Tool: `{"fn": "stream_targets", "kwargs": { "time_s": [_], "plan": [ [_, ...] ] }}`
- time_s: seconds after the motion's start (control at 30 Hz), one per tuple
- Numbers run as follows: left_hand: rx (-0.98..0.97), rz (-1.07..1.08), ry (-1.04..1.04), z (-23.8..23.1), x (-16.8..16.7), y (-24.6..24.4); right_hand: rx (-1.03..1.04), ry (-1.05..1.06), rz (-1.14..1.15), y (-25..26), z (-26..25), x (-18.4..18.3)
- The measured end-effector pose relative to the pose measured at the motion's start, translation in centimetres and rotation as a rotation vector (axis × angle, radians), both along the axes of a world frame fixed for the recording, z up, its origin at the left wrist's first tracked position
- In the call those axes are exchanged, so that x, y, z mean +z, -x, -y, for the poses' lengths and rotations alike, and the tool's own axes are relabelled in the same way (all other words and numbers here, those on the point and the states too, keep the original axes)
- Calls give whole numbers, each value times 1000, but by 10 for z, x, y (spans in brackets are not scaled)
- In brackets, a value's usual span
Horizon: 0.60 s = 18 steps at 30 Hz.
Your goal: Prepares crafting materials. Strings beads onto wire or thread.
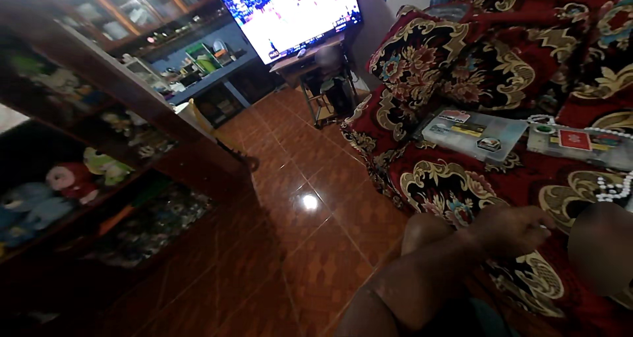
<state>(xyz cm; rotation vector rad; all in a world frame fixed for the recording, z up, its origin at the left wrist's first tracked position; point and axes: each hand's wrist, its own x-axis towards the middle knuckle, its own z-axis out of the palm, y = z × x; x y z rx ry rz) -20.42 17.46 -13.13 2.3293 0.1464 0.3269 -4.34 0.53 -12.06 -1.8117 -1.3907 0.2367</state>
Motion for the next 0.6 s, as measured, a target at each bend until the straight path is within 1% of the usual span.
{"fn": "stream_targets", "kwargs": {
  "time_s": [0.2,0.37,0.6],
  "plan": [
    [33,-18,21,1,2,0,2,-1,1,1,0,1],
    [12,-14,-10,0,-1,-1,4,-5,-8,1,0,1],
    [15,-6,4,0,0,0,-2,-1,-13,1,0,0]
  ]
}}
